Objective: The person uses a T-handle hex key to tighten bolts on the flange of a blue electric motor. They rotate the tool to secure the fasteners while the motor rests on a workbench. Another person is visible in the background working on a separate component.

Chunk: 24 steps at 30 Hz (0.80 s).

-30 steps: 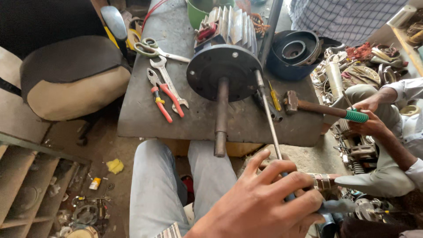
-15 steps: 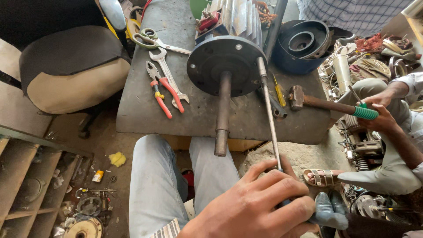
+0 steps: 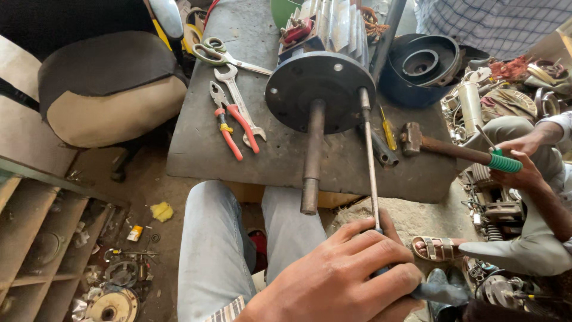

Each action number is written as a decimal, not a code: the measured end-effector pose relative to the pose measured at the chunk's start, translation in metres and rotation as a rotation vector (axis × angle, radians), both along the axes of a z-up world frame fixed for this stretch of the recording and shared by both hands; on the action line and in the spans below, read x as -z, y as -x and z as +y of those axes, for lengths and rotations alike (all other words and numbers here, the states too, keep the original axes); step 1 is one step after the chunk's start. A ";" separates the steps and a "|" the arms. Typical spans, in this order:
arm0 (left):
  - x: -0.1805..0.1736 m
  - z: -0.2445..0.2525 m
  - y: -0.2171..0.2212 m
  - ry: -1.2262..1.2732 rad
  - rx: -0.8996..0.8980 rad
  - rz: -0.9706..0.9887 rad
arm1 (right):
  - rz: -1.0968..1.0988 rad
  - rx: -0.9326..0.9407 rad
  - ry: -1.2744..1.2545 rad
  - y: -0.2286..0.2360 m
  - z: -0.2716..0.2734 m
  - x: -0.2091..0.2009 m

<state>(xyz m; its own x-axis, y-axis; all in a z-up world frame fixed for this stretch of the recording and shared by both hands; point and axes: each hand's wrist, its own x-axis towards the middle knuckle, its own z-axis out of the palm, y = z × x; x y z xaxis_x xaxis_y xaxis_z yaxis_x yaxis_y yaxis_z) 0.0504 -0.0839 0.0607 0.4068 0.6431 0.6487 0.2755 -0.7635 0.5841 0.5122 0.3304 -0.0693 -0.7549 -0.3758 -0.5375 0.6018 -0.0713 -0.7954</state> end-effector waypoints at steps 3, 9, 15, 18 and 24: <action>-0.004 0.000 -0.007 -0.078 -0.090 -0.013 | -0.054 0.044 0.039 -0.009 0.006 0.005; -0.014 0.001 -0.028 0.050 -0.092 -0.019 | -0.044 0.087 0.066 -0.039 0.030 0.028; -0.010 -0.010 -0.007 0.300 0.060 -0.309 | -0.029 0.102 -0.037 -0.049 0.037 0.040; -0.007 -0.016 -0.005 0.359 0.049 -0.447 | -0.022 0.076 -0.007 -0.047 0.040 0.035; -0.021 -0.021 -0.007 0.398 -0.036 -0.456 | -0.026 0.034 0.114 -0.058 0.049 0.049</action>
